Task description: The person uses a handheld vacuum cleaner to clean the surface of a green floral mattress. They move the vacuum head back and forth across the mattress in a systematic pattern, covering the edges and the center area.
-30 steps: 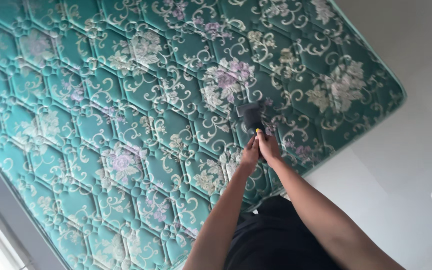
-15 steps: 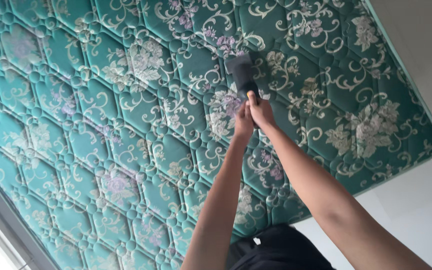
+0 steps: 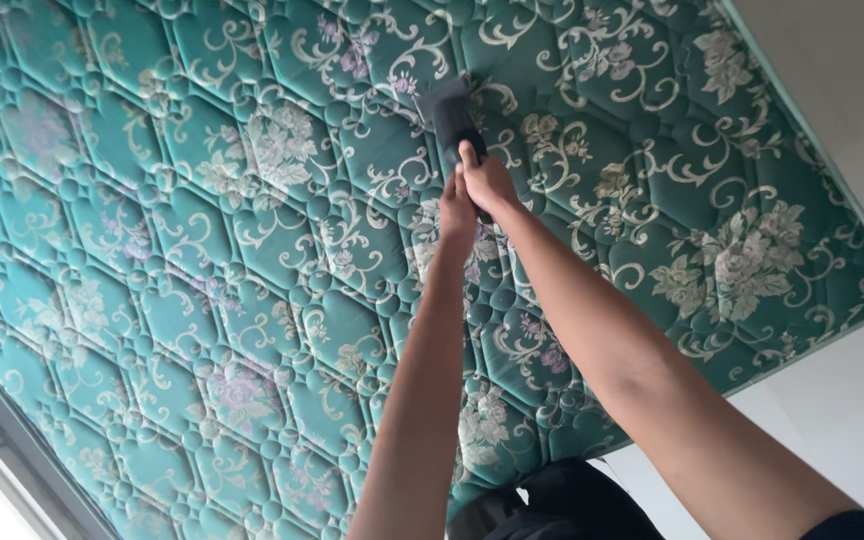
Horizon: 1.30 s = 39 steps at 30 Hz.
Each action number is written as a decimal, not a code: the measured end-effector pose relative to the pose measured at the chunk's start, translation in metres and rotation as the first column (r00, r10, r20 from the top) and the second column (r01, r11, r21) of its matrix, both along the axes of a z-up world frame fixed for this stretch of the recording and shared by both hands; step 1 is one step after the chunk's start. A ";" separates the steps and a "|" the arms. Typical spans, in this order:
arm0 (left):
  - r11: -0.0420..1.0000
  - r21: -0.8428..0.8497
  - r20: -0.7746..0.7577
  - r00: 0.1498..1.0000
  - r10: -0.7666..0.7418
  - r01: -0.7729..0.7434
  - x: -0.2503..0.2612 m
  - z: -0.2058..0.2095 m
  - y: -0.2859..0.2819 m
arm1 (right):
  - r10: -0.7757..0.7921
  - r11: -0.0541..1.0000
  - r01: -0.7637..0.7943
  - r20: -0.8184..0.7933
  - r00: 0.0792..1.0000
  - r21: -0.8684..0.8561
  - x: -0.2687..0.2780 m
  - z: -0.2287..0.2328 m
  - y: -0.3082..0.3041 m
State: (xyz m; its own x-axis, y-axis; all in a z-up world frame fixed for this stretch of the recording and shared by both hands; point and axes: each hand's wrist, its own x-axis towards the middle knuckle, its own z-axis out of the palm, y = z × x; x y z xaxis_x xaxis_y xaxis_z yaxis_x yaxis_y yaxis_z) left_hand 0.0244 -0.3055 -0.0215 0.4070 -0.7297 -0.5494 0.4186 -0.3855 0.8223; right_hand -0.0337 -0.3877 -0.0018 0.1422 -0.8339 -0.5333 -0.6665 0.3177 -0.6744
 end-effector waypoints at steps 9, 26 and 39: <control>0.998 -0.024 -0.069 0.996 -0.058 0.056 -0.107 -0.008 0.155 | -0.050 0.997 0.053 -0.058 0.997 0.059 -0.112 -0.023 0.156; 0.921 0.072 -0.201 0.910 -0.363 0.384 -0.225 0.015 0.409 | -0.288 0.947 0.291 -0.038 0.957 0.137 -0.260 0.024 0.435; 0.930 0.123 -0.078 0.937 -0.340 0.347 -0.226 0.023 0.343 | -0.397 0.910 0.375 0.109 0.911 0.174 -0.250 0.049 0.373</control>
